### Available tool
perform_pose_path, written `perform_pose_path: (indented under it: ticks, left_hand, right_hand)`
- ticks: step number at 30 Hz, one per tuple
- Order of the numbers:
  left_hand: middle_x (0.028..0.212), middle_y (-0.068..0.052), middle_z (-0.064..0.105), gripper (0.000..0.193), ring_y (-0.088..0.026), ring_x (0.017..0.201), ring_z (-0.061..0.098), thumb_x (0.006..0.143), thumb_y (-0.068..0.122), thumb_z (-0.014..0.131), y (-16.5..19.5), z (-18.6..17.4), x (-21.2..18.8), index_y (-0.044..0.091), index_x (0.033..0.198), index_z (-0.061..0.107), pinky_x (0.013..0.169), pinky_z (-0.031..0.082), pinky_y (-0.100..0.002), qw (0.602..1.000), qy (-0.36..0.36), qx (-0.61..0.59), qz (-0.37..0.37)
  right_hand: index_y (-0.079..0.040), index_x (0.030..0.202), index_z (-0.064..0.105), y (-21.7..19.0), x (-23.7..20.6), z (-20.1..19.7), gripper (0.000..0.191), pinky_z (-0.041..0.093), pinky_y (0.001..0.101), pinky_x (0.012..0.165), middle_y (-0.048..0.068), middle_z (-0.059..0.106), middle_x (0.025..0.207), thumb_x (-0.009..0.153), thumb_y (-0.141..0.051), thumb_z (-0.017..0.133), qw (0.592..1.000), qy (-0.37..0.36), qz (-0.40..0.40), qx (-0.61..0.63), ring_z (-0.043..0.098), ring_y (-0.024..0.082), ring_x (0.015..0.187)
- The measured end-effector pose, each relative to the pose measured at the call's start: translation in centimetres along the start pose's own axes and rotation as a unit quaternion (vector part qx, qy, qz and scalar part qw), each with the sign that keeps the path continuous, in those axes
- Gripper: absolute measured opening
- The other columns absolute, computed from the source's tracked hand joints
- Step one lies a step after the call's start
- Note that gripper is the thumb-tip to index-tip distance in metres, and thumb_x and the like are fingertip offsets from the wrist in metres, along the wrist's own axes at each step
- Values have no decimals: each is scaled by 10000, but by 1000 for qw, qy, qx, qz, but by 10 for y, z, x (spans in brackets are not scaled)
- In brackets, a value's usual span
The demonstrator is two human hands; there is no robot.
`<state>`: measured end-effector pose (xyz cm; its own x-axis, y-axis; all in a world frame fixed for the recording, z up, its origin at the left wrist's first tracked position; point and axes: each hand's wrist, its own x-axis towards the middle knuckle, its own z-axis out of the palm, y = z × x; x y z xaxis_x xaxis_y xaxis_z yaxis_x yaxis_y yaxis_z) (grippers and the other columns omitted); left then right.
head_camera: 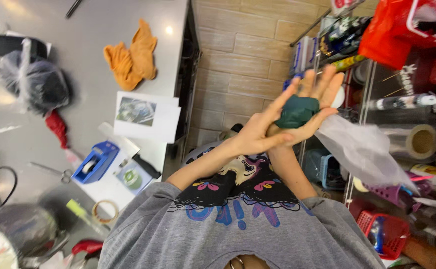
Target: The person prepares a piping bag by filling it with white icing, then adds green and blue food coloring. They knead the bag to mix the colors and continue adding more coloring to achieve a uniform shade.
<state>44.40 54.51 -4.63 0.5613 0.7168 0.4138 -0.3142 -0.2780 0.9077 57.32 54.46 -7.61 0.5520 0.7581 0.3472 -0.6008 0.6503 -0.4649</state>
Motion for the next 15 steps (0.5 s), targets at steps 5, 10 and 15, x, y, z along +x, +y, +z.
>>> perform_pose_path:
  ticks: [5,10,15]
  left_hand:
    - [1057,-39,660,974,-133,1096,600,829,85,867,-32,21,31,66,1630,312,1113,426,-326,986,-45,-99,-123]
    - [921,24,637,887,-141,1060,640,870,88,876,-46,11,49,87,1612,389,1142,464,-346,984,-107,-81,-120]
    - [1405,-230,521,905,-365,1360,495,779,250,846,-39,-7,116,68,1532,378,1212,333,-456,982,-156,103,42]
  right_hand:
    - [-154,1616,316,-41,48,-27,604,466,485,1171,127,471,1583,1112,-479,251,982,82,154,76,588,266,1336]
    - [-118,984,551,-97,71,-58,551,504,344,740,55,672,911,1276,-496,275,984,27,169,48,626,178,778]
    - [-124,984,522,-86,63,-68,522,474,328,732,47,660,842,1261,-497,284,962,-78,123,-231,612,169,732]
